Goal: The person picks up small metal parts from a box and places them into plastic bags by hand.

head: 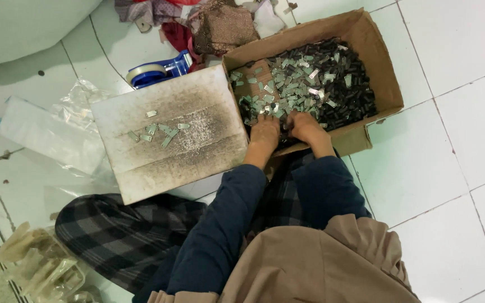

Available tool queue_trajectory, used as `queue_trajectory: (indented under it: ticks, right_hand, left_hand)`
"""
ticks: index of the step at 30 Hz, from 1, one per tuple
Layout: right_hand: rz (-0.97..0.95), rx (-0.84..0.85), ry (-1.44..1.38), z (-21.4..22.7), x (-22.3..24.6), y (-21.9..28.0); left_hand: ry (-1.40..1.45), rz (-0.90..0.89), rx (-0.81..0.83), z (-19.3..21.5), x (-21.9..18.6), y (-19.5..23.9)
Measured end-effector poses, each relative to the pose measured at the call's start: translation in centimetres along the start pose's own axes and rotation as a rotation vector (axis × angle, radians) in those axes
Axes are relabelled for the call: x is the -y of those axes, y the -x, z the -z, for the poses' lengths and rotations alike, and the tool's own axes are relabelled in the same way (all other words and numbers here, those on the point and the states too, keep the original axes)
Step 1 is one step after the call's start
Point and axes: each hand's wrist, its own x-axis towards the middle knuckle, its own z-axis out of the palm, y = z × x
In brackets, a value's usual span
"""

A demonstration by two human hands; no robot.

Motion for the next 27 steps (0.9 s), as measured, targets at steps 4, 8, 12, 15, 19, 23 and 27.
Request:
queue_trajectory:
  ticks: [4,8,12,15,19,23,27]
  right_hand:
    - [0.073,-0.046,-0.06,-0.8,-1.1,-0.6]
    - [0.19,-0.201,-0.261,-1.7,-2.4,-1.4]
    - [0.18,-0.295,-0.66,-1.6,-3.2,-2.4]
    - [0.095,-0.322,-0.763,-1.9,-3.7,-3.1]
    - [0.14,-0.35,-0.961,-0.6,-2.3,-0.4]
    - [0.209,-0.316,-1.116,-1.5,-3.2,-1.5]
    - [0.271,-0.367,-1.126,-2.0,-4.4,-2.7]
  left_hand:
    - [0.093,-0.023,0.002,1.9,0.0,0.9]
    - [0.315,0.034,-0.038,4.5,0.3,2.0]
    - [0.735,0.053,-0.126,3.7,2.0,0.0]
    - [0.919,0.131,-0.122,6.9,1.9,1.4]
    - [0.934,0.166,-0.126,7.8,1.4,1.9]
    - [1.205,0.206,-0.066,7.8,1.1,1.9]
    - [1.528,0.242,0.095,8.8,0.8,2.3]
